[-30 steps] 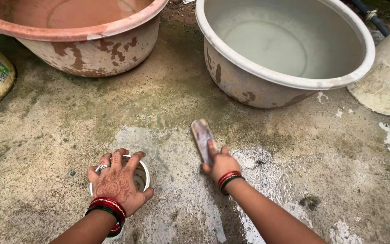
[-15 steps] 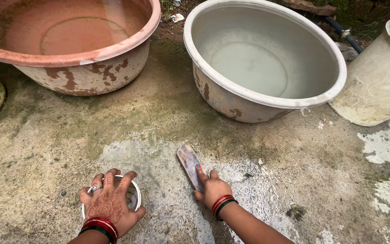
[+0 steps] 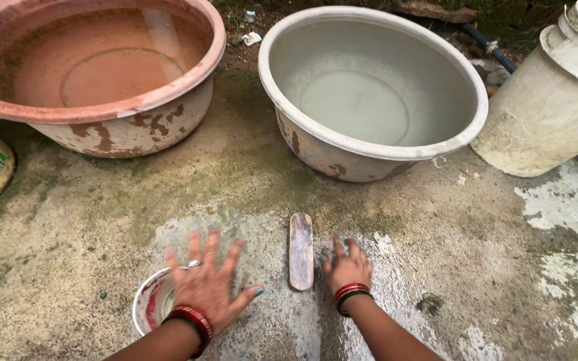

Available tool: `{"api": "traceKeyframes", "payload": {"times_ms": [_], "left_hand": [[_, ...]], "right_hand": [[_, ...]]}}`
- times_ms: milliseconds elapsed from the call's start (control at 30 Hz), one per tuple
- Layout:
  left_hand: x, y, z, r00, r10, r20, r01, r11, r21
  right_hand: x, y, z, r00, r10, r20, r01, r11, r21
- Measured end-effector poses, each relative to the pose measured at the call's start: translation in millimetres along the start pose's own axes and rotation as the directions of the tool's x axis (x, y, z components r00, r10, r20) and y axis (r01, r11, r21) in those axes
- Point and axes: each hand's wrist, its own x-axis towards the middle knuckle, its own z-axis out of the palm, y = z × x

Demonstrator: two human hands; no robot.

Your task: The person cleans a concrete floor by hand using a small brush and water from a large basin.

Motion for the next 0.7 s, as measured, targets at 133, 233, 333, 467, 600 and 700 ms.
{"api": "traceKeyframes", "payload": {"times_ms": [133, 233, 333, 467, 600, 700], "left_hand": [[50, 78, 23, 0.995, 0.093, -0.027, -0.096, 0.982, -0.163], [86, 132, 48, 0.998, -0.026, 0.055, 0.042, 0.949, -0.313], [121, 160, 82, 0.993, -0.077, 0.092, 0.108, 0.912, -0.397], [188, 128, 96, 0.98, -0.048, -0.192, -0.007, 0.961, -0.275], [219, 85, 73, 0.975, -0.01, -0.221, -0.033, 0.981, -0.191], [203, 84, 64, 0.989, 0.084, -0.124, -0.104, 0.981, -0.166]], "right_hand": [[6, 34, 24, 0.998, -0.011, 0.059, 0.017, 0.996, -0.092], [-8, 38, 33, 0.995, -0.008, 0.095, 0.025, 0.984, -0.174], [-13, 35, 28, 0.997, 0.027, 0.076, -0.012, 0.98, -0.196], [-5, 33, 24, 0.992, 0.037, 0.12, -0.015, 0.984, -0.177], [-3, 39, 33, 0.99, 0.047, 0.135, -0.019, 0.979, -0.202], [-1, 39, 37, 0.996, 0.024, 0.088, -0.005, 0.979, -0.205]]}}
